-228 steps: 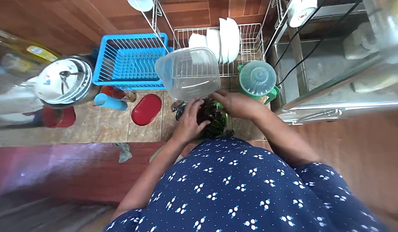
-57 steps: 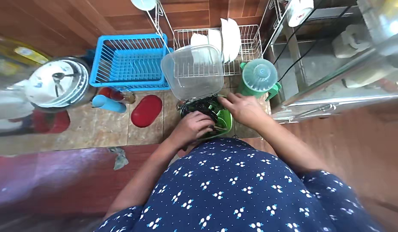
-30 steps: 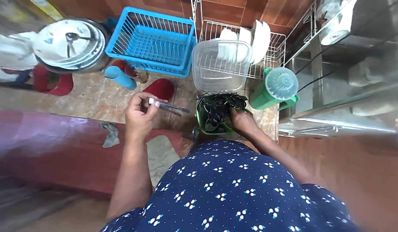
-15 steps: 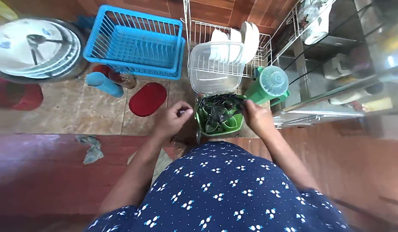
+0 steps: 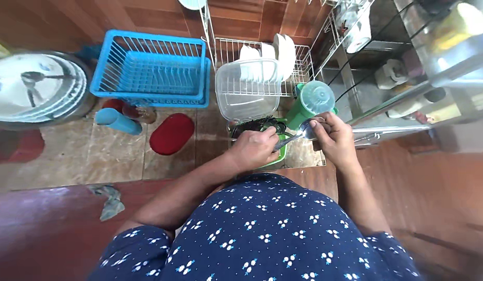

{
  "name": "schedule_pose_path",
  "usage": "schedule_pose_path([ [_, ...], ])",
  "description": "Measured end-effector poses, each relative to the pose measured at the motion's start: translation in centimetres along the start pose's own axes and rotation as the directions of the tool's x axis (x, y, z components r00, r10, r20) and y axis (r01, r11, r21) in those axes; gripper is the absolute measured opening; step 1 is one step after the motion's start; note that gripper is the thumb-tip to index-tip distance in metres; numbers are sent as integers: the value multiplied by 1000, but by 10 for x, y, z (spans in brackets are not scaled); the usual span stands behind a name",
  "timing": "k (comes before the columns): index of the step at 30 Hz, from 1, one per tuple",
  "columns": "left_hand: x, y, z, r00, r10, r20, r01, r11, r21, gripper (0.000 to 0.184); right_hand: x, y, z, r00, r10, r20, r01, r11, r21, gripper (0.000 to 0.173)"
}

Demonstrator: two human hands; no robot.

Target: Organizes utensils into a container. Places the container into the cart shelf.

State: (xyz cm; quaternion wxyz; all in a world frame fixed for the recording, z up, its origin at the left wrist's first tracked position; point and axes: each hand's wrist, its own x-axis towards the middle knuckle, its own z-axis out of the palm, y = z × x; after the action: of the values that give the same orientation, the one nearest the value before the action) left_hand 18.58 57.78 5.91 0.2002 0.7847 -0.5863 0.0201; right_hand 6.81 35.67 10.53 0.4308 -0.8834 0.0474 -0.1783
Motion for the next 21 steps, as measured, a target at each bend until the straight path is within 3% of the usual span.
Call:
schedule_pose_path([
  [3,4,2,4,998,-25,51,24,999,27,21,-1,17,-4,993,44,112,-60,988,140,18],
  [8,7,10,-3,959,-102,263,120,991,-53,25,2,37,-2,954,70,290,-181,910,374,41],
  [10,9,10,-6,922,-153,355,212,968,-133,32,6,45,0,957,35,288,-163,886,434,35],
  [12,9,14,-6,923,-207,324,250,964,-95,34,10,49,3,967,54,250,-167,874,456,22],
  [14,6,20,-4,958,-211,194,210,977,25,31,13,54,7,963,125,237,-227,851,474,16],
  [18,4,26,5,981,-191,41,180,964,196,20,14,64,15,911,245,331,-401,713,575,9],
  [21,0,23,17,979,-197,53,186,970,155,22,13,76,17,895,165,414,-406,686,605,14],
])
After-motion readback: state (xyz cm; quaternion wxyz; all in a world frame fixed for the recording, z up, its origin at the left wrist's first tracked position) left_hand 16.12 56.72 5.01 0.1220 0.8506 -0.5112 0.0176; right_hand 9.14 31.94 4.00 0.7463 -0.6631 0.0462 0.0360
